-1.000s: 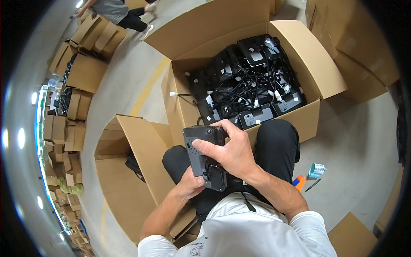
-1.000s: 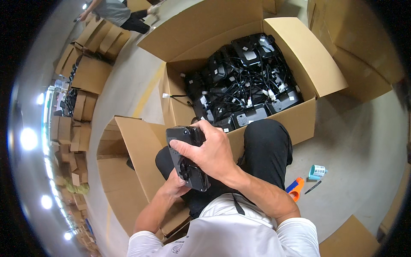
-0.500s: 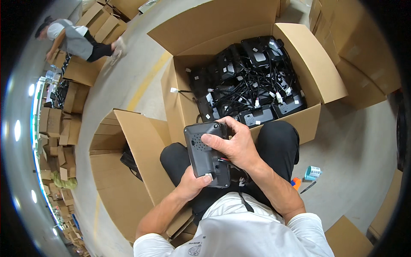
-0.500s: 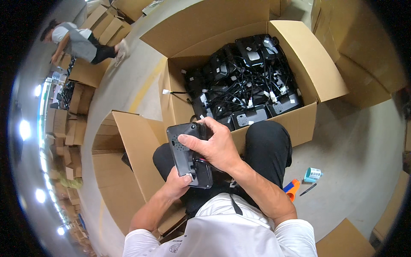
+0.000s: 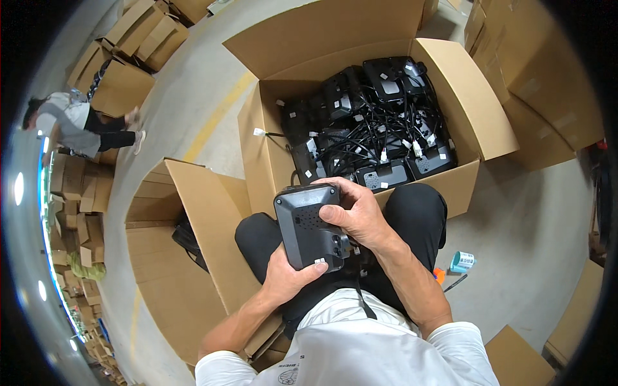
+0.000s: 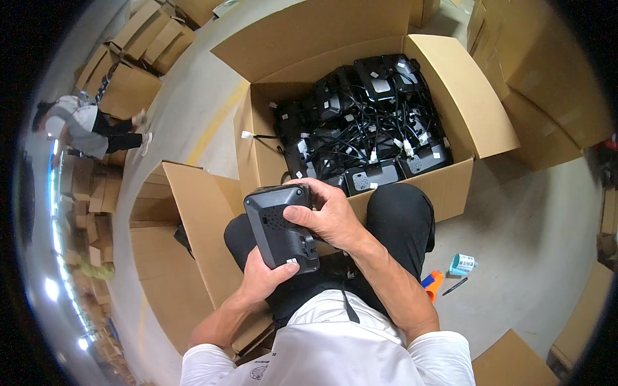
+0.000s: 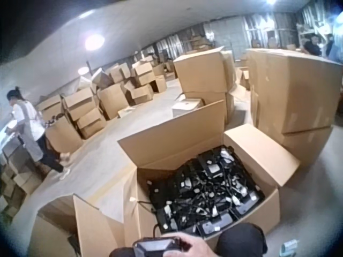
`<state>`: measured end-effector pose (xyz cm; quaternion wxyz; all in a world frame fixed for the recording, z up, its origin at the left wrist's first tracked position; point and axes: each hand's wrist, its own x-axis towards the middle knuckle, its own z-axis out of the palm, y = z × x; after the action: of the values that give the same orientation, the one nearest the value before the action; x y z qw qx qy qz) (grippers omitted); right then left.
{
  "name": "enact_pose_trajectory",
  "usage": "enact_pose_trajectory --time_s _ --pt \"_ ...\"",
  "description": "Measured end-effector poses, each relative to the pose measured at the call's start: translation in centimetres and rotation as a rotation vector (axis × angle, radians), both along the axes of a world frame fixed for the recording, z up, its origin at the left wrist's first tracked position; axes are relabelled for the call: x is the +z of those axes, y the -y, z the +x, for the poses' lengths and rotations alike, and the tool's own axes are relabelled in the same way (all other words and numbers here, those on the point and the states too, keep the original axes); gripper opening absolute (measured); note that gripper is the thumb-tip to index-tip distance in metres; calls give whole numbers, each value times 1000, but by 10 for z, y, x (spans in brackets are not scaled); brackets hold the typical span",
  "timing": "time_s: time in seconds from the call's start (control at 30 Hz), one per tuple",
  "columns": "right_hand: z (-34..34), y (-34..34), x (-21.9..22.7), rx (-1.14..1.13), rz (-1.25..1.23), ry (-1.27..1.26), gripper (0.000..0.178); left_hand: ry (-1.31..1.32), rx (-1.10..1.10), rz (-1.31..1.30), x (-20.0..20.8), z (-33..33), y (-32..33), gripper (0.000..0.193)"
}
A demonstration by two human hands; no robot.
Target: The person sits on the floor between two large cardboard boxes filled with black electronic devices. They repeatedly pick up a device from the right box, inspect it by turning it over in their hands, and place it into the left box. The process is continuous and repetitive throughout the clip.
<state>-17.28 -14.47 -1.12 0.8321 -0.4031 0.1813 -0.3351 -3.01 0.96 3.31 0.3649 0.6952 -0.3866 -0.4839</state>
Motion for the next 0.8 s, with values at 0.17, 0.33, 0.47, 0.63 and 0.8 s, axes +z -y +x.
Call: enact_pose_trajectory --time_s 0.17,0.33,0.47,0.63,0.8 --pt "-1 -1 4 18 22 22 69 24 -2 -2 0 0 0 68" --pt "-3 -1 3 12 -8 -5 72 68 -11 -1 0 0 0 71" --pt "-6 -2 7 8 -28 -55 80 55 -2 -27 6 -5 3 72" --pt "-7 -3 3 5 -4 -75 79 53 -1 -21 8 -7 3 73" --pt "-7 -5 -1 -16 11 -93 74 -3 16 15 10 -6 2 69"
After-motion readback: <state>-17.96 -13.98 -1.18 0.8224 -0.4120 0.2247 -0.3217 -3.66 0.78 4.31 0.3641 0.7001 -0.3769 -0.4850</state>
